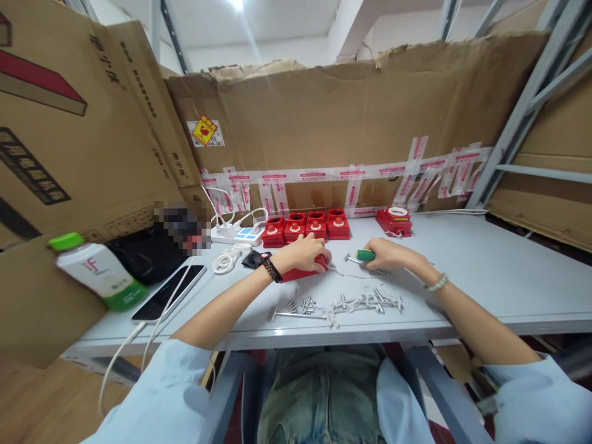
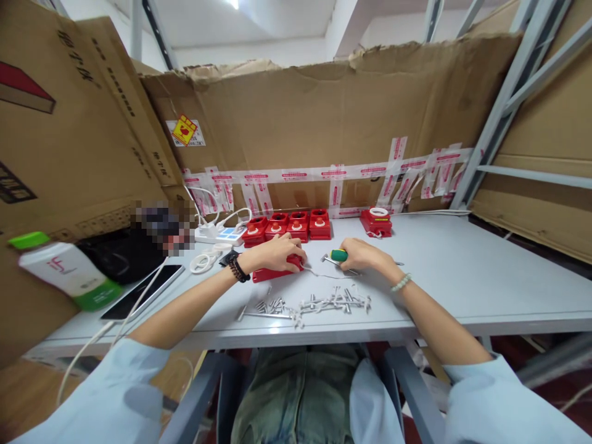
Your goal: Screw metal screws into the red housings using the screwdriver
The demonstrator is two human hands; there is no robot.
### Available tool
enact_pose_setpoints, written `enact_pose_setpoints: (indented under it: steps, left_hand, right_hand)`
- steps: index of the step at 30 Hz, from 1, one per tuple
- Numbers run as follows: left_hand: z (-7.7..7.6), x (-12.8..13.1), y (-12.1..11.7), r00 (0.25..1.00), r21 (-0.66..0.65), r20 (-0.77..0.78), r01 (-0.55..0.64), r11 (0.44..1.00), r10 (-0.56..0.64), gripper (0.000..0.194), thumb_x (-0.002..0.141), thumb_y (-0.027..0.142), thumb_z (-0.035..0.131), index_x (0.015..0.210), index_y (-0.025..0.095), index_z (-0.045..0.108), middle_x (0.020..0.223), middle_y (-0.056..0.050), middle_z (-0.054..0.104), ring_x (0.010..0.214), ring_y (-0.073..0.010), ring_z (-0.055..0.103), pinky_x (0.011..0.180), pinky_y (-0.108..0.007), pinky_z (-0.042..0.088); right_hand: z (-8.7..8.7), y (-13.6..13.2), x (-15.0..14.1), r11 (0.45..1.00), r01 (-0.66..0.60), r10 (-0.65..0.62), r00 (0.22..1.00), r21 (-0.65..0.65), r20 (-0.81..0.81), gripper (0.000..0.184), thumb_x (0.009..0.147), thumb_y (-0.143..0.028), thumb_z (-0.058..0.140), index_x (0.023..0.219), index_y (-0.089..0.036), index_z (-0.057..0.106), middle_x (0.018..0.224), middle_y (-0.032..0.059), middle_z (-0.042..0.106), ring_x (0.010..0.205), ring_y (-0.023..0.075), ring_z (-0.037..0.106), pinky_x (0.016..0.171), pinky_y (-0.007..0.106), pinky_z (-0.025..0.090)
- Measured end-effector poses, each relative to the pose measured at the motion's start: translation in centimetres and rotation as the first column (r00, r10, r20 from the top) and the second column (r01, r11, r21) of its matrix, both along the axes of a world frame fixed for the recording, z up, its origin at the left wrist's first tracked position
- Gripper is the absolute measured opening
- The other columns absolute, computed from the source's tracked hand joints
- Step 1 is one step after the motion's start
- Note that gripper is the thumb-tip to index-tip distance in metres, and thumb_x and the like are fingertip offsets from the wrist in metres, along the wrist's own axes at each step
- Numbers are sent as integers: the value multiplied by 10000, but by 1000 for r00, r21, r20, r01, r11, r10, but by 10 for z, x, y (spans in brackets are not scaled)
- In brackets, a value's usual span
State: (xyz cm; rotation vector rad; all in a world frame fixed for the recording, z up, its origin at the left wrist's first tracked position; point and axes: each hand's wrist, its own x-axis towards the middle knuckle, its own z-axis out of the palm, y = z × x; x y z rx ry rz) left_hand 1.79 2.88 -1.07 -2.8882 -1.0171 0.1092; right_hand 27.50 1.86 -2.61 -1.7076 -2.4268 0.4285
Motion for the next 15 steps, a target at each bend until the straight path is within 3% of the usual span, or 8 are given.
enact_pose_setpoints:
  steps: [5, 9, 12, 15]
  left_hand:
    - [10, -15, 1, 997, 38, 73, -19, 999, 16, 223, 874, 366, 624, 1069, 287, 698, 1155, -65, 590, 1054, -292, 482, 902, -453, 393]
    - [19, -23, -4, 996, 68, 92, -30, 997, 23, 258, 870, 387, 634, 1107, 298, 684, 1180, -62, 581, 1062, -300, 465, 885, -450, 393]
    - [19, -19, -6, 995, 83, 97, 13, 996, -21, 247, 878, 408, 617, 1090, 297, 683, 1165, -61, 576, 1046, -294, 464, 865, -430, 396]
    - [16, -3, -6, 990, 81, 98, 89, 993, -97, 223, 885, 406, 606, 1054, 284, 686, 1158, -57, 574, 1052, -285, 464, 862, -411, 399]
  right_hand:
    - [-9, 9, -30, 983, -183, 185, 975, 32, -124, 189, 648, -230, 587, 574, -198, 416, 550, -52, 405, 536, 97, 356, 524, 255, 261]
    - [-12, 11, -57, 950, -301, 311, 911, 79, -270, 104, 699, -260, 580, 649, -177, 541, 623, -46, 490, 597, 97, 412, 573, 230, 336]
    - [-6, 12, -51, 956, -222, 278, 891, 189, -358, 100, 699, -257, 584, 691, -160, 604, 654, -26, 548, 643, 119, 472, 614, 239, 376]
    - [5, 14, -26, 945, -7, 161, 880, 327, -446, 151, 706, -281, 592, 727, -138, 637, 673, 6, 591, 698, 164, 529, 664, 272, 408]
